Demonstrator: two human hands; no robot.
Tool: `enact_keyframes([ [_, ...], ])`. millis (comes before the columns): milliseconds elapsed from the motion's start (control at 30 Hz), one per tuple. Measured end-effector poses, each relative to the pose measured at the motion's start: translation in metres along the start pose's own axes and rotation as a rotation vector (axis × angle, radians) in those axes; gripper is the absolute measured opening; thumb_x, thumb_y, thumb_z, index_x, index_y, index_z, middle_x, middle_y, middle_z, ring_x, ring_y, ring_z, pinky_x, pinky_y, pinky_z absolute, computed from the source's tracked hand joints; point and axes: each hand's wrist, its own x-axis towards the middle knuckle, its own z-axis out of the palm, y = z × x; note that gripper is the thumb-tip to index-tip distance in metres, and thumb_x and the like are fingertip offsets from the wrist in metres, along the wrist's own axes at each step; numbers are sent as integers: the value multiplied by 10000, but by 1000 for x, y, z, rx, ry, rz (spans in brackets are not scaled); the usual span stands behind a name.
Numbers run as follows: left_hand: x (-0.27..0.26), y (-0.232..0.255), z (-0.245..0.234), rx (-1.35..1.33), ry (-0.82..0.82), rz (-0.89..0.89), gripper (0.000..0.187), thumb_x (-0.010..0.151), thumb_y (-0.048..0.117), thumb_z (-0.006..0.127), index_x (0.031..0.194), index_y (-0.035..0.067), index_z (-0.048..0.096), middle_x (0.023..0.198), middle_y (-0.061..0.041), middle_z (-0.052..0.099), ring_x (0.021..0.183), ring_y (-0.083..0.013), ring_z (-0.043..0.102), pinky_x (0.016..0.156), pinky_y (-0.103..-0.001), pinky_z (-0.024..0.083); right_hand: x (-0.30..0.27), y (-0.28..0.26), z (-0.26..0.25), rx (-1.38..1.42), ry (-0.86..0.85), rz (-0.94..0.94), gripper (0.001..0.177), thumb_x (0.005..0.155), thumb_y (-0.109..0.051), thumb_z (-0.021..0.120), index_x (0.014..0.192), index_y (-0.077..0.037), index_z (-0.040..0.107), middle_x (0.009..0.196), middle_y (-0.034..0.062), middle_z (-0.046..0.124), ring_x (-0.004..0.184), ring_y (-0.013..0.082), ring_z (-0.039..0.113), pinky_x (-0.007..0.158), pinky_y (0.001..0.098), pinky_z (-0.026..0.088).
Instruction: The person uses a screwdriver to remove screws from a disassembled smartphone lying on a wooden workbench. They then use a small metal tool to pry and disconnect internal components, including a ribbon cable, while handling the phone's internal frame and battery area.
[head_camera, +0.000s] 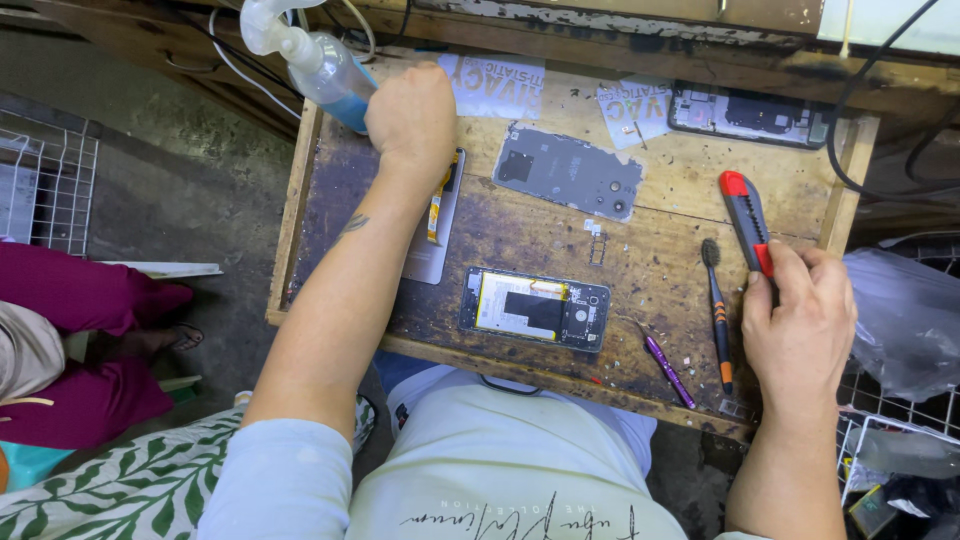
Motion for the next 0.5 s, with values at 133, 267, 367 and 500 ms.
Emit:
enact_keyframes([
  [133,5,2,4,-27,43,10,106,854,76,634,855,77,740,831,-153,768,780,-323,768,630,-417,608,0,-1,-1,-6,-3,5,280,1016,-112,723,1292,-71,709,1212,164,624,1126,356,626,986,448,507],
  [267,6,1,7,-33,56,-2,90,883,68,618,893,45,704,811,-166,761,764,-324,769,608,-411,607,-1,-1,0,0,7,4,301,1005,-108,717,1303,-65,705,1234,167,626,1138,358,623,989,451,502],
  [367,7,2,9,-38,66,-16,73,897,69,613,893,32,676,799,-169,758,756,-321,771,604,-408,607,0,-1,-1,2,-2,16,294,1009,-108,716,1300,-69,705,1231,168,624,1138,357,621,990,449,502],
  [500,5,4,4,-39,119,-22,54,912,67,627,886,28,655,760,-162,753,707,-320,765,578,-409,605,2,-5,-3,0,1,9,282,1021,-118,723,1297,-64,705,1232,164,626,1140,358,621,994,450,502],
])
